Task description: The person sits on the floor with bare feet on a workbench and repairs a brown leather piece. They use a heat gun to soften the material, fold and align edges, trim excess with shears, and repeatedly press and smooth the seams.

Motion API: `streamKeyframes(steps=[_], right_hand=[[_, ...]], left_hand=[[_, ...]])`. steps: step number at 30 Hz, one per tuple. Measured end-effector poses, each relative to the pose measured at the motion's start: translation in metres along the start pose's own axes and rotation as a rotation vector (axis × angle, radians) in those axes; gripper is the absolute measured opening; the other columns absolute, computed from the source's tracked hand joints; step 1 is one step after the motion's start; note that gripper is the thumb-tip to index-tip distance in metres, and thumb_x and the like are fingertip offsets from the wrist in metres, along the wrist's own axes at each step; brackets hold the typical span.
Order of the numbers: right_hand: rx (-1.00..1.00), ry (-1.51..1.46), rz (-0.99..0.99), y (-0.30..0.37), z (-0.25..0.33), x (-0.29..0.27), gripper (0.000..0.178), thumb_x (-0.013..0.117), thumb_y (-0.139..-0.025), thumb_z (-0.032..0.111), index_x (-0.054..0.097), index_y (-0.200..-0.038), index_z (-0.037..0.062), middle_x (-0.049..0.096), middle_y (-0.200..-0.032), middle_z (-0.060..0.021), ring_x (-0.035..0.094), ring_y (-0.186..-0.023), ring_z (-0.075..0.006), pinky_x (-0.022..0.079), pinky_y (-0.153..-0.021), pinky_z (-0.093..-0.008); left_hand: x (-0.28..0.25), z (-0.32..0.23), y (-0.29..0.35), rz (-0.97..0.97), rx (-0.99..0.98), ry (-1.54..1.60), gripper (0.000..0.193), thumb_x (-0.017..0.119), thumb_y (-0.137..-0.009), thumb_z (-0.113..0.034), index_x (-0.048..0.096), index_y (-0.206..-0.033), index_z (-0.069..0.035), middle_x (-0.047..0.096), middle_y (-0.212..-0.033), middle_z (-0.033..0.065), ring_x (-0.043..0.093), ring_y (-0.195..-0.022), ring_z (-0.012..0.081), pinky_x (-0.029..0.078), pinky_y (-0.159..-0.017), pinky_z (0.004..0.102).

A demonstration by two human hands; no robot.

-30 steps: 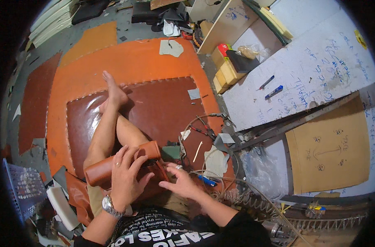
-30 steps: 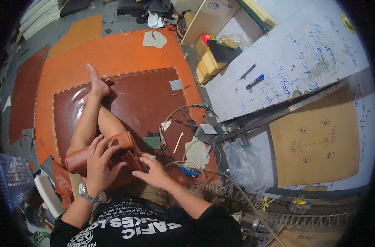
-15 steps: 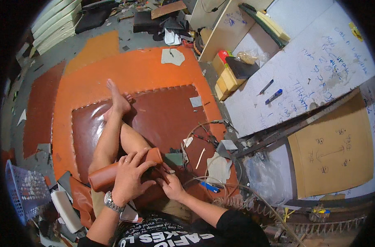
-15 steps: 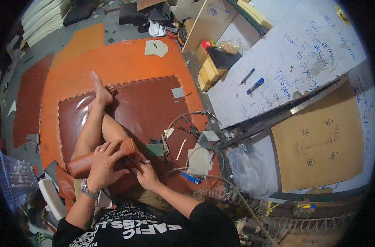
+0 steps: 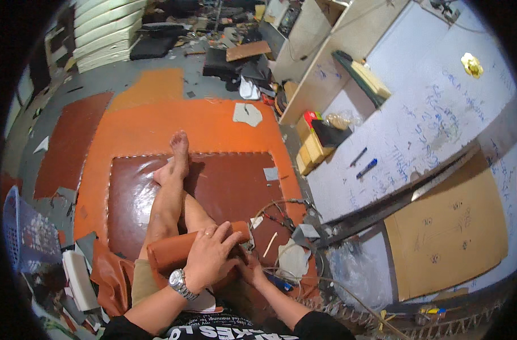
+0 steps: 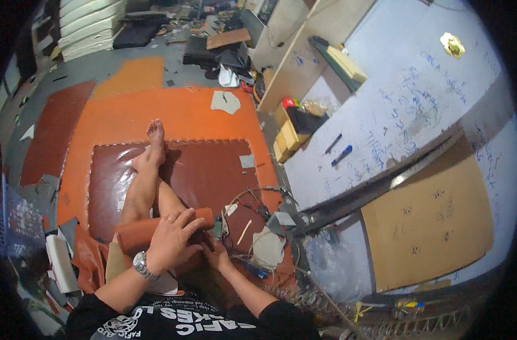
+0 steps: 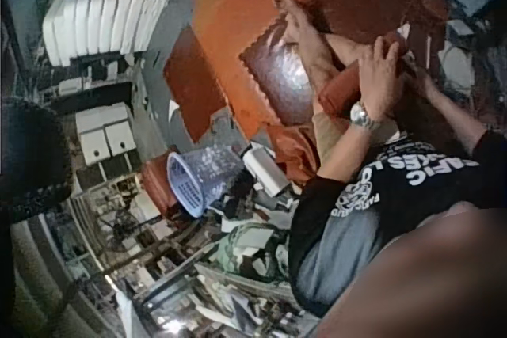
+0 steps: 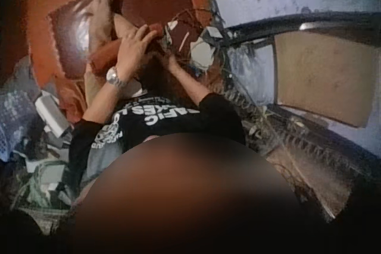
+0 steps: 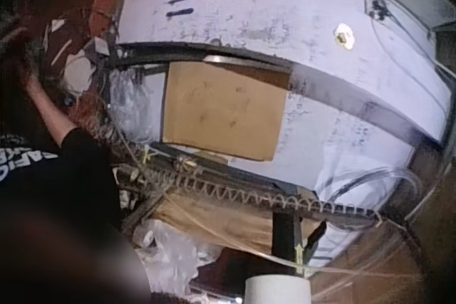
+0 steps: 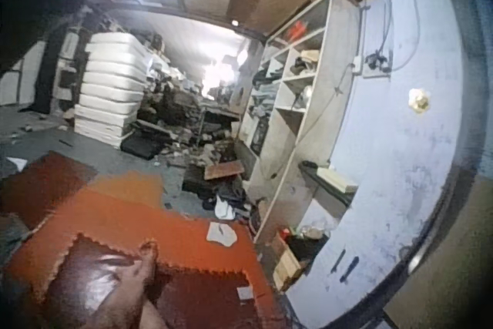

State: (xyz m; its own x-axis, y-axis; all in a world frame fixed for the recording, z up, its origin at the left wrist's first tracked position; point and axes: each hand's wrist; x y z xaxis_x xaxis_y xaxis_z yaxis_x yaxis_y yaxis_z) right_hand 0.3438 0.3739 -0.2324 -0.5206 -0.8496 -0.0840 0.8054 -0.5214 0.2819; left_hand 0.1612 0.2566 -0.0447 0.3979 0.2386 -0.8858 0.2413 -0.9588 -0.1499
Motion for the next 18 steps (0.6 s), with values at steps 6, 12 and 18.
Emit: streamKeyframes(steps=[6,12,18], right_hand=[[-0.12,-0.259,0.066,0.03,0.022,-0.014,0.062,0.067,-0.113,0.028,0.05,-0.164,-0.0014,0.061,-0.159,-0.0171,0.059,-0.146,-0.0246,0.049,-0.119,-0.0402],[-0.377,-0.011,0.148,0.03,0.043,-0.04,0.055,0.069,-0.112,0.024,0.056,-0.159,-0.0003,0.064,-0.153,-0.0161,0.06,-0.143,-0.0222,0.052,-0.117,-0.0407],[-0.191,-0.452,-0.055,0.025,0.07,-0.033,0.015,0.073,-0.102,0.01,0.077,-0.1,-0.0035,0.064,-0.15,-0.0178,0.067,-0.129,-0.0238,0.054,-0.108,-0.0383]], left_hand=[[-0.028,-0.055,0.017,-0.105,-0.075,-0.023,0.073,0.089,-0.083,-0.044,0.065,-0.146,-0.017,0.061,-0.15,0.0165,0.06,-0.127,0.0423,0.047,-0.108,0.0537],[-0.046,-0.083,0.013,-0.126,-0.193,-0.063,0.08,0.09,-0.083,-0.046,0.06,-0.151,-0.017,0.064,-0.137,0.0178,0.06,-0.125,0.0428,0.048,-0.099,0.0537],[-0.034,-0.069,0.014,-0.057,-0.29,-0.007,0.09,0.094,-0.08,-0.04,0.056,-0.157,-0.011,0.065,-0.131,0.0209,0.062,-0.125,0.0417,0.048,-0.098,0.0551]])
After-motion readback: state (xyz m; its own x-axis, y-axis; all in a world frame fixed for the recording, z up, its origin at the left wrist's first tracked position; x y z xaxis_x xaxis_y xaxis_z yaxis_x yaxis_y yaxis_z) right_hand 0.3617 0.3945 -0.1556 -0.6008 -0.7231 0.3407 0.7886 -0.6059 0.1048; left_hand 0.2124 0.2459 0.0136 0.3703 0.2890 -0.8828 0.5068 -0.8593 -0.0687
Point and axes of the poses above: each hand's wrist, its own y-axis away from the middle knuckle, its own x-axis out of the palm, z = x × y
